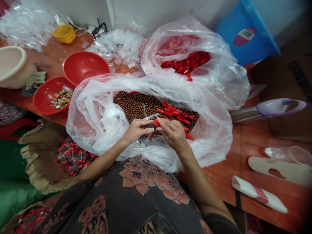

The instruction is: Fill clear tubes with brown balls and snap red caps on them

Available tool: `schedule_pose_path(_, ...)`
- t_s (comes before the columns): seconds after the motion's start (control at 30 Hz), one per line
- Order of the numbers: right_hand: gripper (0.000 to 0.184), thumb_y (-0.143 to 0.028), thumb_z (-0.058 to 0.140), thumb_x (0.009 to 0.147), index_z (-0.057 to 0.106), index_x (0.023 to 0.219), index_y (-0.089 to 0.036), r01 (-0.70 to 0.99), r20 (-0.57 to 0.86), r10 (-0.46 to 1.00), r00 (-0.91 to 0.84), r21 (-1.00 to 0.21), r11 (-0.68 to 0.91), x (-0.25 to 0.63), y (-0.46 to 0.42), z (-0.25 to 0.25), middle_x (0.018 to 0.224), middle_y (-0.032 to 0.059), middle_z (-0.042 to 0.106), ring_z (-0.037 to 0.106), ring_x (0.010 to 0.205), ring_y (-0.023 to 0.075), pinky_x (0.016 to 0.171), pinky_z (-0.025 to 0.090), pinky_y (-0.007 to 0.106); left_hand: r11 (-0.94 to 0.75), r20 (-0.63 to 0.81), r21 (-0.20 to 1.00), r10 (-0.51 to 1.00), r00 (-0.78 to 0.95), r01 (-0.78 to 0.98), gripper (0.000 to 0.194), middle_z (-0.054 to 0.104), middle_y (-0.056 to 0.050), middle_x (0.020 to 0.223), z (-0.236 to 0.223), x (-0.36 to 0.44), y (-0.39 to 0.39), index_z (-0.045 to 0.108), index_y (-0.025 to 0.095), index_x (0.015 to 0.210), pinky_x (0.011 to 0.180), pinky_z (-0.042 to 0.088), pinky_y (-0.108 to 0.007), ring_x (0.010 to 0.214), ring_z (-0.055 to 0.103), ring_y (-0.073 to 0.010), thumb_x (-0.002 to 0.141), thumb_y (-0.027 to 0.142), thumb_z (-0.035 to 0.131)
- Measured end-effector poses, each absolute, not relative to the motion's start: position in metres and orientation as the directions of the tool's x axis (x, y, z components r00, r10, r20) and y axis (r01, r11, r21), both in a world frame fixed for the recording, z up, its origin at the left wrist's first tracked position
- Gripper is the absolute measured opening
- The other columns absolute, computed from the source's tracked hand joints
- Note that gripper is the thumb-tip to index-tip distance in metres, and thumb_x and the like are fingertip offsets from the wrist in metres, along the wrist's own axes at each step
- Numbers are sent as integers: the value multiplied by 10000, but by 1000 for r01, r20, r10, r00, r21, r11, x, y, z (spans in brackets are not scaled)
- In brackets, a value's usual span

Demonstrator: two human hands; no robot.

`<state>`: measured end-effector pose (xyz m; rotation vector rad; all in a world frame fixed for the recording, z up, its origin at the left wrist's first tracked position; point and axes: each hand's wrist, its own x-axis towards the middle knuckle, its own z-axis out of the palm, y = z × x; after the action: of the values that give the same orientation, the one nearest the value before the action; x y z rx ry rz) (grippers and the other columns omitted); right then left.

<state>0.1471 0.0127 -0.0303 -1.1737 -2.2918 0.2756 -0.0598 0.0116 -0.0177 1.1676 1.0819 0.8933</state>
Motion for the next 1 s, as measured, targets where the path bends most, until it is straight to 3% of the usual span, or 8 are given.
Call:
schedule_pose_path(0.3, 372, -388, 511, 981, 622, 1310, -255, 637, 365, 784, -502, -456, 621, 152, 7, -34, 1252, 103, 699, 641, 1011, 249, 871, 478, 433, 62, -111, 984, 948, 297, 169, 286, 726, -39, 913, -10, -63, 9, 797, 223, 1008, 807, 493, -299, 838, 632, -175, 731, 286, 767)
schedule_pose_path(0.53, 711, -647, 587, 853, 571, 1369, -158, 734, 353, 820, -450, -377, 565, 141, 3, -41, 1255, 166, 682, 615, 1039, 303, 884, 424, 431, 58, -99, 983, 967, 234, 175, 301, 702, -24, 877, -15, -59, 2, 788, 221, 1036, 777, 484, -284, 798, 603, -156, 754, 322, 762)
schedule_pose_path(0.77, 389, -399, 424, 1011, 608, 1330, -271, 457, 355, 840, -410, -717, 526, 144, 6, -35, 1079, 46, 762, 644, 838, 194, 804, 486, 385, -19, -59, 964, 957, 284, 265, 313, 649, -16, 819, -6, -65, -2, 774, 264, 1089, 762, 462, -281, 781, 568, -157, 790, 350, 742)
schedule_pose_path(1.0, 365, -271, 491, 983, 614, 1326, -286, 411, 422, 832, -360, -729, 548, 137, -1, -37, 1201, 66, 728, 683, 1007, 208, 864, 510, 412, -14, -47, 973, 966, 255, 230, 350, 707, -50, 934, -5, -63, 0, 763, 242, 1122, 860, 478, -303, 896, 613, -177, 775, 285, 750)
